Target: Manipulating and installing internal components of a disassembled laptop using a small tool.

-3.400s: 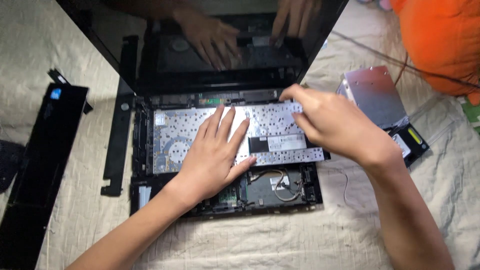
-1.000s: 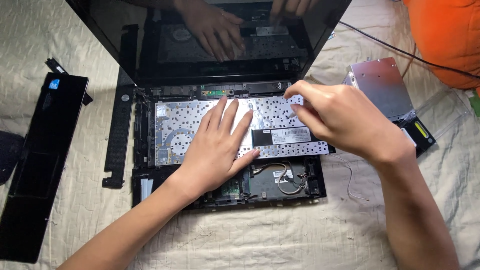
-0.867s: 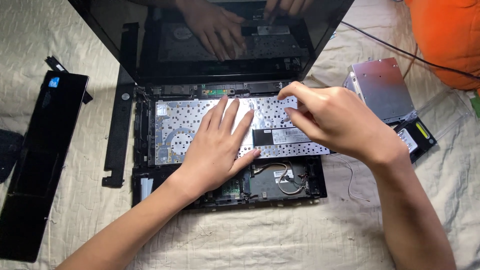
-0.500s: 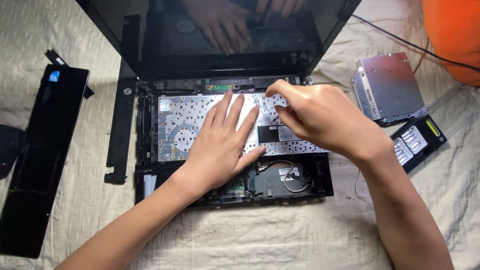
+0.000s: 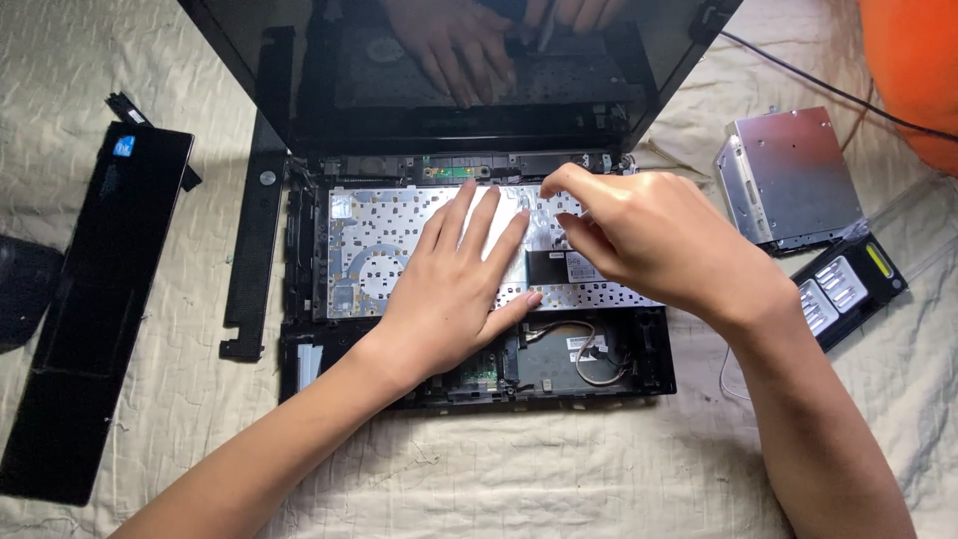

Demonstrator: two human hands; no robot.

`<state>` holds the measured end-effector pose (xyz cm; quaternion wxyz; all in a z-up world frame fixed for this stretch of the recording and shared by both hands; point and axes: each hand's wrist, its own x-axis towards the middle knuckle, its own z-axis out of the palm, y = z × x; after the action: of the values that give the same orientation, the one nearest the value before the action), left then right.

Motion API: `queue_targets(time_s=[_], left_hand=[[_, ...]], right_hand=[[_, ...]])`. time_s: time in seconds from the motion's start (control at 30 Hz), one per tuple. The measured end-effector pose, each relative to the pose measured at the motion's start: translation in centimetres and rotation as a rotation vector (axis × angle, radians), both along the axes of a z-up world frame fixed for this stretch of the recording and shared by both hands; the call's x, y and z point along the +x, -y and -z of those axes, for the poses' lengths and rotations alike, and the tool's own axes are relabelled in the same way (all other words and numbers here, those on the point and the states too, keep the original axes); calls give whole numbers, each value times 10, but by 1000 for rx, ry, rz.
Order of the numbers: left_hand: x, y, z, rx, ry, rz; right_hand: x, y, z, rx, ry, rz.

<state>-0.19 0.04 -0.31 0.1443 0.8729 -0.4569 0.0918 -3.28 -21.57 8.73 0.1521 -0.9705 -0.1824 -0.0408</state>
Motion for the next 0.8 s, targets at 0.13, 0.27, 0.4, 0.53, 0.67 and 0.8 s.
queue_targets(time_s=[0.13,0.27,0.4,0.53,0.67,0.8], left_hand=[[0,0,1,12,9,-3],[2,1,0,8,14,-2],[1,0,1,-4,-18,14],[5,-1,-1,18,-93,29],[11,-3,-17,38,-164,36],[18,1,-31,2,-253,51]], right_hand=[[1,-1,2,-21,14,10],[2,-1,6,-61,89,-2],[-1,-3,5,-110,72,33],[1,0,5,-93,31,13],[4,1,8,-78,101,-17],[4,-2,16,-131,148,66]])
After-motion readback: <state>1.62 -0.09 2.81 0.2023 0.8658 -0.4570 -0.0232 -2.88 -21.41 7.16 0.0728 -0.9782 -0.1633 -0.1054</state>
